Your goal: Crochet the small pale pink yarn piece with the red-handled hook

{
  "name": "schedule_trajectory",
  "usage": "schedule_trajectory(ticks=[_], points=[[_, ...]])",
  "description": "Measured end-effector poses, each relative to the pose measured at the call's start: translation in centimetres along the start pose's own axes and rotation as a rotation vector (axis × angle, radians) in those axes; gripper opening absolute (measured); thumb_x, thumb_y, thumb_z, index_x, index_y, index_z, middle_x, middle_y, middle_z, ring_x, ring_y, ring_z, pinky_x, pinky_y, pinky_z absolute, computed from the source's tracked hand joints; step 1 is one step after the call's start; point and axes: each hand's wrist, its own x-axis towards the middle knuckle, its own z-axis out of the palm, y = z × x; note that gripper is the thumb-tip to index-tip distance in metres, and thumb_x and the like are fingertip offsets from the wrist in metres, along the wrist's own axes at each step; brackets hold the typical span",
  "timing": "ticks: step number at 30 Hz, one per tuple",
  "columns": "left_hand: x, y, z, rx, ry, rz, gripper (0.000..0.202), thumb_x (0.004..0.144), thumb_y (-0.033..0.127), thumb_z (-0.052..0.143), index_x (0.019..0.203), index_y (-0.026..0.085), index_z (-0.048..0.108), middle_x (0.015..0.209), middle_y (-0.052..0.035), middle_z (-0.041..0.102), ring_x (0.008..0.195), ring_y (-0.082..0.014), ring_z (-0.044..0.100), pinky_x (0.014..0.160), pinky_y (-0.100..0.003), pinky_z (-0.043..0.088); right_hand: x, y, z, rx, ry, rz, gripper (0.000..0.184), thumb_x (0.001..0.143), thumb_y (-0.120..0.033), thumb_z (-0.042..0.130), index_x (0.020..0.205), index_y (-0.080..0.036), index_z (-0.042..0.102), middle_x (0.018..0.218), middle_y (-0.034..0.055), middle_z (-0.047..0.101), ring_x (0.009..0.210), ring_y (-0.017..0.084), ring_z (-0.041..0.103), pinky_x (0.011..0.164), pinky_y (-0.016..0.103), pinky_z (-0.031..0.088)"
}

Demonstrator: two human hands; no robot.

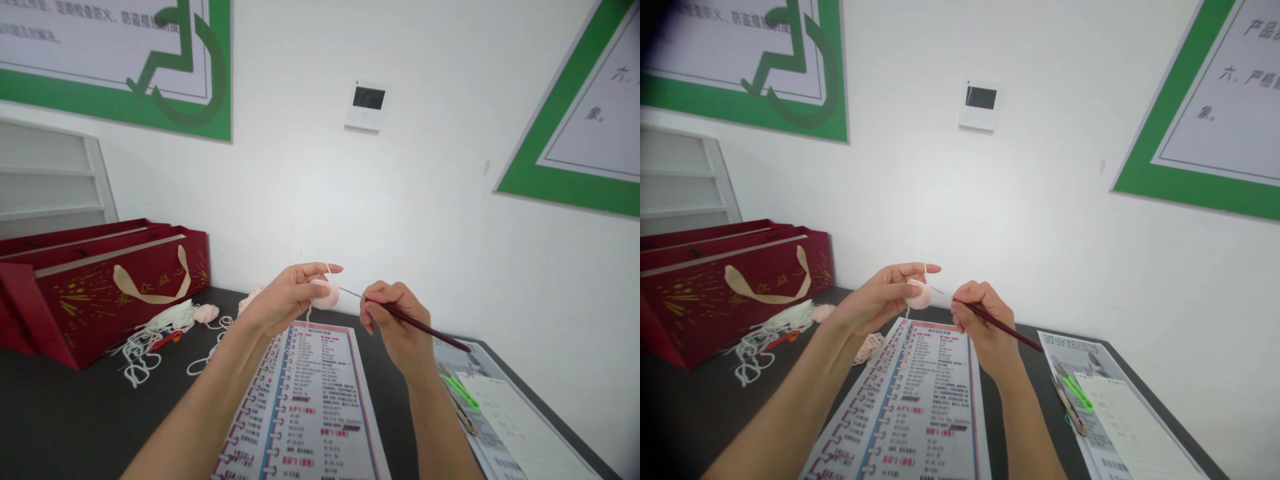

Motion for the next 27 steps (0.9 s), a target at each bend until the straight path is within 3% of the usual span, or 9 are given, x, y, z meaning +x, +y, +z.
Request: schedule_trajectory(ticks=[5,11,15,18,27], points=[[0.1,0.3,-0.6,0.01,-0.086,-0.069,0.033,0.07,0.015,0.074,0.103,0.013,0.072,0.069,-0.0003,0.061,0.061,-0.0072,0.052,0.06,-0.021,0.038,-0.1,-0.5,-1.1,0.027,-0.073,0.046,0.012,0.084,-0.012,0.065,0.085,-0.024,0.064,0.079,-0.0009,0.059,0.056,0.009,0.052,0.046,0.023,0.036],[0.0,0.3,-0.6,0.053,-0.162,-0.113,0.03,0.068,0.015,0.075,0.098,0.014,0.072,0.065,0.001,0.062,0.059,-0.0088,0.056,0.059,-0.022,0.039,0.4,-0.8,-1.0,0.264,-0.11,0.164,0.008,0.082,-0.014,0.065,0.079,-0.021,0.063,0.071,-0.002,0.058,0.048,0.007,0.047,0.04,0.02,0.031],[0.0,-0.3,0.4,0.185,-0.053,0.048,0.027,0.075,0.015,0.071,0.101,0.019,0.07,0.07,0.0025,0.064,0.066,-0.0086,0.058,0.064,-0.022,0.039,0.7,-1.0,-0.5,0.365,-0.063,0.224,0.009,0.082,-0.018,0.064,0.075,-0.021,0.06,0.063,-0.0035,0.056,0.043,0.006,0.042,0.037,0.018,0.028],[0.1,-0.9,1.0,0.209,0.06,0.154,0.029,0.074,0.013,0.071,0.102,0.02,0.069,0.07,0.0054,0.06,0.066,-0.0065,0.056,0.066,-0.022,0.038,0.5,-0.9,-0.3,0.264,-0.009,0.178,0.01,0.083,-0.017,0.064,0.076,-0.021,0.059,0.062,-0.0036,0.056,0.046,0.007,0.046,0.039,0.019,0.031],[0.1,-1.1,1.6,0.236,0.117,0.185,0.032,0.076,0.017,0.072,0.107,0.018,0.064,0.072,0.005,0.057,0.067,-0.0068,0.054,0.068,-0.023,0.038,-0.2,-0.7,0.3,-0.039,0.051,0.04,0.009,0.089,-0.018,0.059,0.081,-0.022,0.057,0.067,-0.0038,0.056,0.051,0.007,0.048,0.043,0.02,0.036]])
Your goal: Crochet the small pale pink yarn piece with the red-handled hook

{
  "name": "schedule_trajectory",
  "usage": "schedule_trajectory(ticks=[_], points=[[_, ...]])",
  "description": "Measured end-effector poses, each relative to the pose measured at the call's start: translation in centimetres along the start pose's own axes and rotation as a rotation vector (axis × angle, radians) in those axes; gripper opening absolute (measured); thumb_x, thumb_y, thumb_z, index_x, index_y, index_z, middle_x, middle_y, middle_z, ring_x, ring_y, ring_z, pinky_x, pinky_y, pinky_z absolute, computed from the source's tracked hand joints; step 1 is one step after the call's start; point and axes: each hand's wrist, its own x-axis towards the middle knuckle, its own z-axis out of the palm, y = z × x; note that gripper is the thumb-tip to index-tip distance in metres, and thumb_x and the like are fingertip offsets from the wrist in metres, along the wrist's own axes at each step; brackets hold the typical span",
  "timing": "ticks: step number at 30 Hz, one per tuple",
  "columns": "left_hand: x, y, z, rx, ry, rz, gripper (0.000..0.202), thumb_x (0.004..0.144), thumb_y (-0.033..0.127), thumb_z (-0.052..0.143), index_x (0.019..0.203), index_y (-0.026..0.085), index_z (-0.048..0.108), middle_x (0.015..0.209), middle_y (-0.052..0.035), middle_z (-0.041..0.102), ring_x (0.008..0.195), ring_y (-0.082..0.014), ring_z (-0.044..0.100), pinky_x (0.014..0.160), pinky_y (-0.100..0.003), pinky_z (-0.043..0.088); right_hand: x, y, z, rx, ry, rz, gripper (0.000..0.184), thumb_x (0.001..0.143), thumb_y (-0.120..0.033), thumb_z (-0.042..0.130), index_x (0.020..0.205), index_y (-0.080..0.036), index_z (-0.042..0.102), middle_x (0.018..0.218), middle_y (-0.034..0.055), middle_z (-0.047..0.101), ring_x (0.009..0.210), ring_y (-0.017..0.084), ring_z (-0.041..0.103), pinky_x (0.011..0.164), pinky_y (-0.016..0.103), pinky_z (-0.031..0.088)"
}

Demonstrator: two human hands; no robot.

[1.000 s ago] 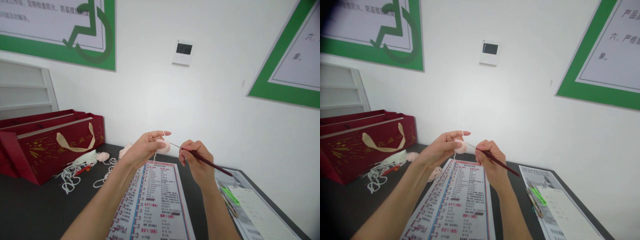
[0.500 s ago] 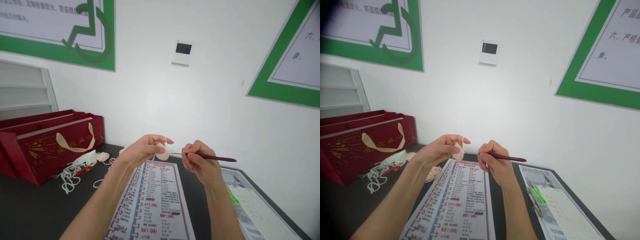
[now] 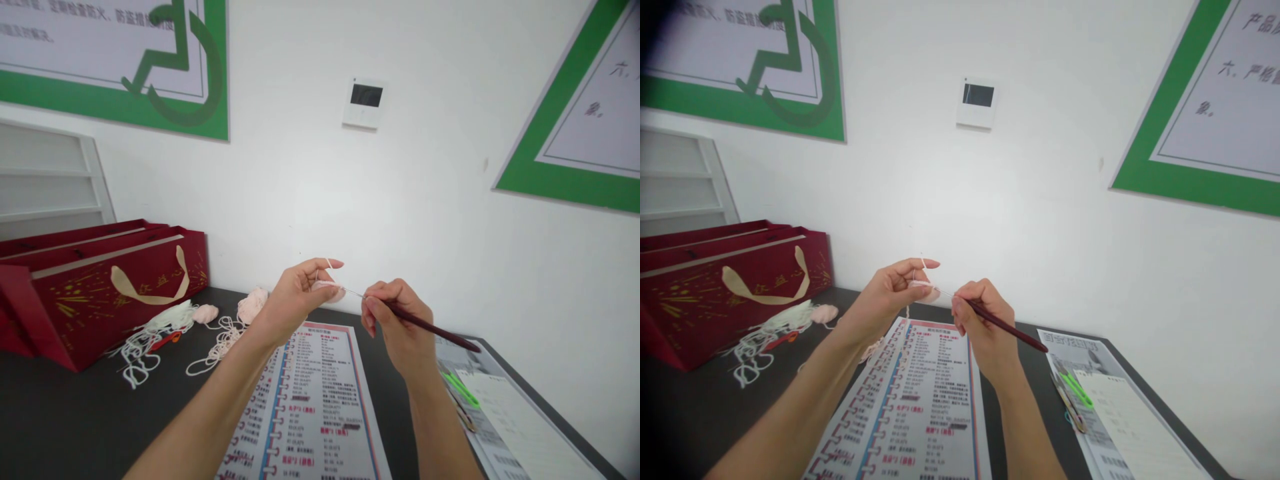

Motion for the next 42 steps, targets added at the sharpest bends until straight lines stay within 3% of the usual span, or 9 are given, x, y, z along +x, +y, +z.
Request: schedule_trajectory(ticks=[12,17,20,24,28,33,38,42], points=[[-0.1,0.0,0.4,0.157,0.106,0.067,0.034,0.076,0.021,0.071,0.11,0.017,0.065,0.071,0.0029,0.06,0.072,-0.0116,0.057,0.074,-0.029,0.042,-0.8,0.2,1.6,-0.337,0.108,-0.046,0.013,0.093,-0.023,0.054,0.08,-0.022,0.052,0.065,-0.0054,0.052,0.052,0.009,0.046,0.049,0.025,0.036],[-0.1,-0.5,1.0,0.174,0.052,0.054,0.04,0.077,0.019,0.069,0.116,0.015,0.063,0.071,0.002,0.064,0.073,-0.0126,0.059,0.08,-0.032,0.044,-0.9,1.2,2.6,-0.501,0.148,-0.123,0.009,0.093,-0.02,0.053,0.084,-0.023,0.052,0.064,-0.0059,0.05,0.051,0.009,0.045,0.048,0.023,0.037],[-0.2,-0.5,1.2,0.147,0.061,0.047,0.04,0.077,0.019,0.07,0.116,0.015,0.063,0.071,0.0025,0.064,0.072,-0.0116,0.058,0.079,-0.031,0.045,-0.5,1.8,2.0,-0.585,0.082,-0.269,0.01,0.091,-0.014,0.054,0.088,-0.023,0.053,0.074,-0.003,0.057,0.059,0.01,0.052,0.053,0.023,0.043],[-0.1,-0.2,0.9,-0.045,-0.004,-0.062,0.047,0.073,0.022,0.075,0.117,0.014,0.061,0.069,0.0034,0.064,0.068,-0.0102,0.059,0.074,-0.029,0.046,0.2,2.6,0.6,-0.69,-0.072,-0.586,0.023,0.087,-0.004,0.054,0.1,-0.023,0.054,0.086,0.0019,0.061,0.072,0.012,0.058,0.06,0.024,0.049],[0.0,-0.2,0.7,-0.155,-0.044,-0.168,0.05,0.071,0.022,0.077,0.117,0.011,0.061,0.067,0.0027,0.064,0.065,-0.0094,0.059,0.072,-0.027,0.045,0.2,3.7,0.5,-0.865,-0.044,-0.77,0.032,0.084,-0.001,0.055,0.108,-0.022,0.054,0.084,0.0042,0.061,0.069,0.015,0.056,0.056,0.026,0.048],[0.2,-0.6,0.9,0.013,0.074,0.002,0.047,0.075,0.021,0.072,0.12,0.014,0.061,0.068,0.004,0.059,0.068,-0.011,0.056,0.074,-0.028,0.045,-0.4,3.1,2.3,-0.945,0.03,-0.591,0.025,0.086,-0.002,0.05,0.102,-0.022,0.052,0.083,0.0054,0.06,0.073,0.018,0.057,0.062,0.03,0.05],[0.1,-0.2,0.6,0.171,0.158,0.119,0.046,0.076,0.02,0.069,0.122,0.016,0.061,0.075,0.0015,0.061,0.075,-0.0138,0.057,0.08,-0.03,0.045,-0.9,0.4,3.1,-0.864,0.026,-0.447,0.019,0.088,-0.006,0.05,0.093,-0.024,0.05,0.08,0.0023,0.059,0.07,0.015,0.058,0.062,0.028,0.048],[-0.1,0.0,0.2,0.26,0.162,0.166,0.042,0.079,0.019,0.066,0.121,0.018,0.061,0.079,0.0009,0.06,0.075,-0.0135,0.055,0.079,-0.031,0.044,-1.1,-0.5,3.1,-0.719,0.073,-0.335,0.013,0.088,-0.01,0.053,0.089,-0.024,0.052,0.076,0.0,0.059,0.065,0.013,0.057,0.059,0.027,0.046]])
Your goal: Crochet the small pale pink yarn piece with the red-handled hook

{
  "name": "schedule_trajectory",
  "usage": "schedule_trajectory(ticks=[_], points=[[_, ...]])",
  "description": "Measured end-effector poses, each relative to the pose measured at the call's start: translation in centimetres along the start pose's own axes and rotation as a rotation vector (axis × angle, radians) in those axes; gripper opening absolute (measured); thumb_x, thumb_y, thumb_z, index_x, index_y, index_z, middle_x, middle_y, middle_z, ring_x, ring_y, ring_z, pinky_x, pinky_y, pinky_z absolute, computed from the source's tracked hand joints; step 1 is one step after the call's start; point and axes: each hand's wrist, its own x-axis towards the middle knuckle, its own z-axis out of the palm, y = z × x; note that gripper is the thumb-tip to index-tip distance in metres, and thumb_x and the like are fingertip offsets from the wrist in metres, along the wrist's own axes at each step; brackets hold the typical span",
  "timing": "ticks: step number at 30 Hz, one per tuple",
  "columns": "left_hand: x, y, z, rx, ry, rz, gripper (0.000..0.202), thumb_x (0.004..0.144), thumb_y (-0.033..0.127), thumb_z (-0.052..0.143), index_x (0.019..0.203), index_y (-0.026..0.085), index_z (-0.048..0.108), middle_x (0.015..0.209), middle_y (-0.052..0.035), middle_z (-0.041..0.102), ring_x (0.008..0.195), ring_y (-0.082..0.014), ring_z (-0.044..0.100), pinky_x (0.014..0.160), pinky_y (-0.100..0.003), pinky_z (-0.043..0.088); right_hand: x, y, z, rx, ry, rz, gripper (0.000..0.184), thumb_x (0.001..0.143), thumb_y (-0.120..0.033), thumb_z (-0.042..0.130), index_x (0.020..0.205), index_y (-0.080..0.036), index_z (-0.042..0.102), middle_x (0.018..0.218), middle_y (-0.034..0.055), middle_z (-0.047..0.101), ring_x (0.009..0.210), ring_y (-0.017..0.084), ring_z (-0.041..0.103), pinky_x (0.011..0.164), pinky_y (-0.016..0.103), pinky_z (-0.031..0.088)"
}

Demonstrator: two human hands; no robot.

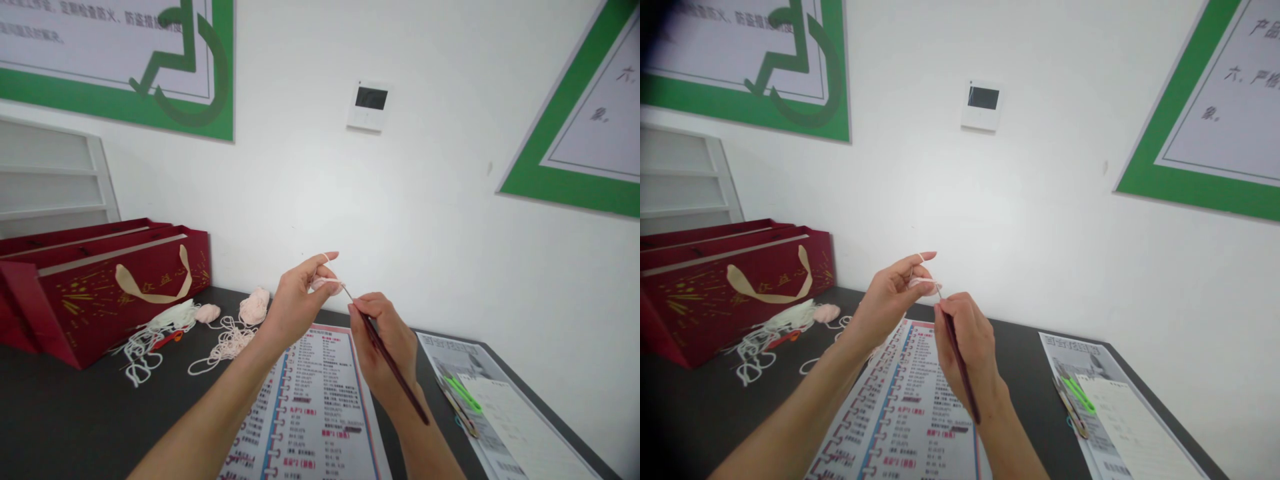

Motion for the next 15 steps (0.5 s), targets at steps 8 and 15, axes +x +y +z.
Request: schedule_trajectory(ticks=[8,15], points=[[-0.1,0.7,-0.2,-0.064,-0.1,-0.061,0.038,0.077,0.018,0.069,0.115,0.017,0.064,0.077,0.0019,0.061,0.075,-0.0121,0.055,0.081,-0.03,0.04,1.4,1.1,-1.2,0.838,-0.004,0.539,0.02,0.086,-0.022,0.06,0.069,-0.02,0.05,0.057,-0.005,0.05,0.047,0.008,0.043,0.042,0.021,0.034],[-0.4,0.4,0.9,-0.317,-0.154,-0.172,0.045,0.074,0.018,0.072,0.118,0.016,0.061,0.07,0.0039,0.06,0.068,-0.011,0.057,0.074,-0.03,0.045,0.7,1.8,1.0,0.711,0.067,0.361,0.011,0.089,-0.021,0.054,0.08,-0.024,0.05,0.063,-0.005,0.05,0.051,0.01,0.046,0.045,0.023,0.04]])
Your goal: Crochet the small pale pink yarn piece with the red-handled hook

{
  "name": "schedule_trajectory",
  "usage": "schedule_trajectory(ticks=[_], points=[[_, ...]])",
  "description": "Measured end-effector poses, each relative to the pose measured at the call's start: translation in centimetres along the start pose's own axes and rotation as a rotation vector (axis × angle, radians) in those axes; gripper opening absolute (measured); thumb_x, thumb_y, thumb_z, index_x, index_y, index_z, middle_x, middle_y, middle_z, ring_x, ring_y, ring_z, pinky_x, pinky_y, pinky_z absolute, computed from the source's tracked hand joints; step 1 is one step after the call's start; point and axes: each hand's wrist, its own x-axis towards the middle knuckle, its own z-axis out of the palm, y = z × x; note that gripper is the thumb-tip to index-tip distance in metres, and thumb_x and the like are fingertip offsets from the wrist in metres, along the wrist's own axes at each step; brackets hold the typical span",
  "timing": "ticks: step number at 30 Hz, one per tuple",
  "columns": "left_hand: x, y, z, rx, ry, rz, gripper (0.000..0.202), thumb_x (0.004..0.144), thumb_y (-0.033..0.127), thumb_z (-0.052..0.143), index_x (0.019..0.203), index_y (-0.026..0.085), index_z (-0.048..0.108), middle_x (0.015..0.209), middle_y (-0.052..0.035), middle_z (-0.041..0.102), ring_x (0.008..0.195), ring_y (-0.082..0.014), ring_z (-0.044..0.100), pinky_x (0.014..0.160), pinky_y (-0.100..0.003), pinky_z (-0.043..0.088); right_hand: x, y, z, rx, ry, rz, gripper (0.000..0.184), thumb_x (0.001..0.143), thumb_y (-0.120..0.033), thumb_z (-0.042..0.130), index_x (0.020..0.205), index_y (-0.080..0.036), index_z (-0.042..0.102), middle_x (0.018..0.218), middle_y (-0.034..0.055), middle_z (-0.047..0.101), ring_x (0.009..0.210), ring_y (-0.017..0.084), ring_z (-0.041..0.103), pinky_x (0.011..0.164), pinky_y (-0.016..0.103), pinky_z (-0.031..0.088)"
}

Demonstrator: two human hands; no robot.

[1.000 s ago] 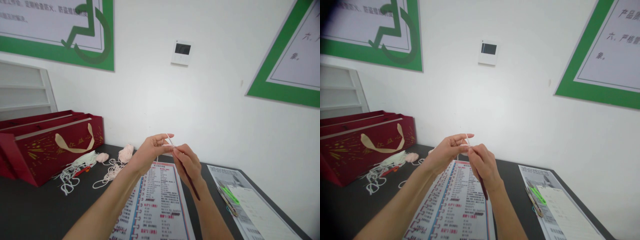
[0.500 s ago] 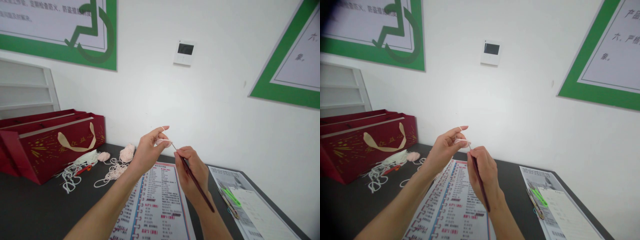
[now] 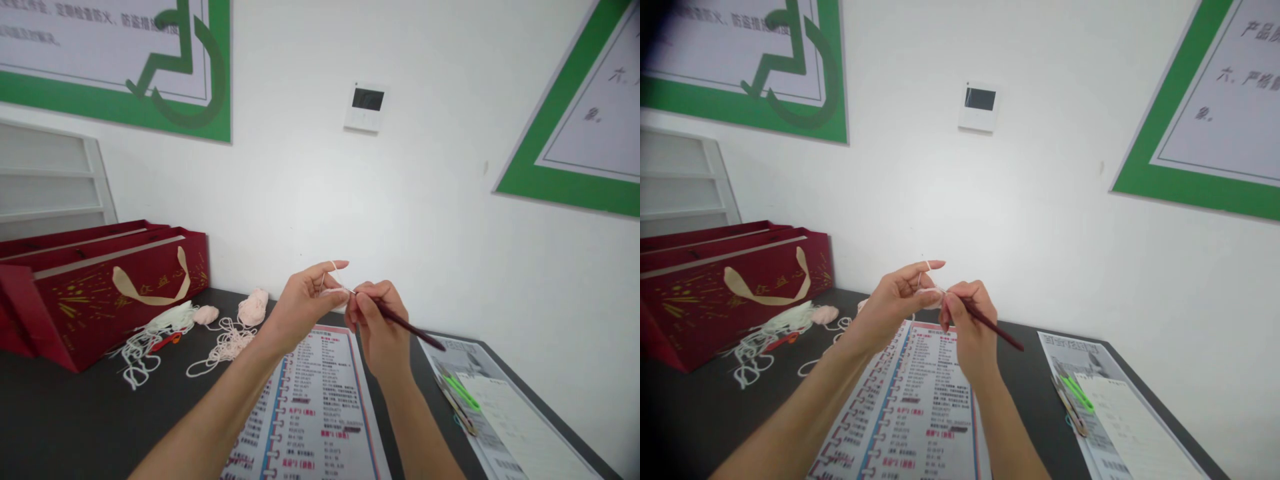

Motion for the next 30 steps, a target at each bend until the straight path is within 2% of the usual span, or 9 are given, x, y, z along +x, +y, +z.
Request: schedule_trajectory(ticks=[3,5,6,8,12,14,18,22,30], points=[[0.1,-0.2,0.2,-0.072,0.021,-0.056,0.045,0.07,0.018,0.076,0.114,0.016,0.064,0.067,0.0041,0.06,0.065,-0.0107,0.056,0.073,-0.03,0.046,-0.8,1.8,-0.2,-0.531,0.023,-0.367,0.012,0.086,-0.013,0.057,0.087,-0.025,0.056,0.076,0.0016,0.06,0.065,0.016,0.056,0.056,0.03,0.047],[0.1,-0.2,0.0,-0.133,-0.008,-0.104,0.042,0.07,0.018,0.076,0.111,0.016,0.066,0.065,0.0044,0.059,0.063,-0.0099,0.055,0.073,-0.029,0.044,-1.0,2.6,-0.6,-0.68,0.024,-0.599,0.021,0.084,-0.008,0.058,0.095,-0.026,0.057,0.083,0.0047,0.062,0.069,0.018,0.057,0.057,0.032,0.048],[0.1,-0.2,-0.1,-0.16,-0.03,-0.124,0.041,0.071,0.018,0.076,0.11,0.015,0.067,0.064,0.0043,0.058,0.063,-0.0096,0.055,0.073,-0.029,0.043,-1.0,2.8,-0.8,-0.689,0.01,-0.652,0.025,0.083,-0.007,0.057,0.098,-0.027,0.056,0.084,0.0049,0.063,0.07,0.018,0.058,0.057,0.032,0.048],[0.2,-0.1,-0.5,-0.204,-0.057,-0.153,0.039,0.071,0.018,0.075,0.11,0.015,0.067,0.064,0.0036,0.058,0.063,-0.0095,0.054,0.073,-0.028,0.042,-0.8,2.7,-1.0,-0.601,-0.021,-0.596,0.025,0.085,-0.007,0.056,0.101,-0.028,0.055,0.086,0.0035,0.062,0.07,0.017,0.059,0.057,0.031,0.049],[0.6,0.0,-1.3,-0.232,-0.043,-0.151,0.039,0.071,0.015,0.075,0.109,0.015,0.068,0.069,0.0019,0.06,0.064,-0.0091,0.054,0.069,-0.025,0.04,-0.4,1.4,-1.4,-0.251,-0.098,-0.248,0.013,0.091,-0.015,0.053,0.095,-0.027,0.055,0.084,-0.0007,0.056,0.062,0.011,0.054,0.053,0.027,0.045],[0.7,0.1,-1.7,-0.215,-0.032,-0.144,0.039,0.071,0.015,0.074,0.109,0.014,0.068,0.069,0.002,0.06,0.062,-0.0082,0.052,0.066,-0.024,0.038,-0.2,0.7,-1.6,-0.159,-0.129,-0.172,0.01,0.091,-0.016,0.055,0.093,-0.026,0.056,0.083,-0.0018,0.054,0.059,0.01,0.052,0.05,0.025,0.042],[0.7,0.5,-2.3,-0.191,-0.042,-0.159,0.038,0.071,0.015,0.074,0.108,0.013,0.069,0.068,0.0017,0.058,0.061,-0.0077,0.05,0.063,-0.023,0.037,-0.1,0.0,-2.2,-0.136,-0.159,-0.122,0.006,0.09,-0.02,0.057,0.091,-0.025,0.057,0.082,-0.0011,0.055,0.059,0.01,0.052,0.048,0.025,0.039],[0.7,0.8,-2.8,-0.211,-0.103,-0.203,0.036,0.069,0.012,0.073,0.104,0.013,0.071,0.07,-0.0003,0.06,0.062,-0.0082,0.05,0.061,-0.022,0.038,0.0,-0.6,-2.6,-0.104,-0.193,-0.071,0.003,0.089,-0.02,0.059,0.089,-0.024,0.058,0.082,-0.0002,0.055,0.058,0.01,0.052,0.046,0.024,0.039],[0.8,0.7,-3.7,-0.192,-0.205,-0.278,0.034,0.069,0.015,0.073,0.103,0.013,0.073,0.067,-0.0022,0.059,0.058,-0.0085,0.05,0.057,-0.021,0.04,-0.2,-1.6,-3.3,-0.144,-0.252,-0.043,0.009,0.086,-0.014,0.061,0.085,-0.024,0.061,0.085,0.0,0.059,0.058,0.009,0.05,0.048,0.025,0.037]])
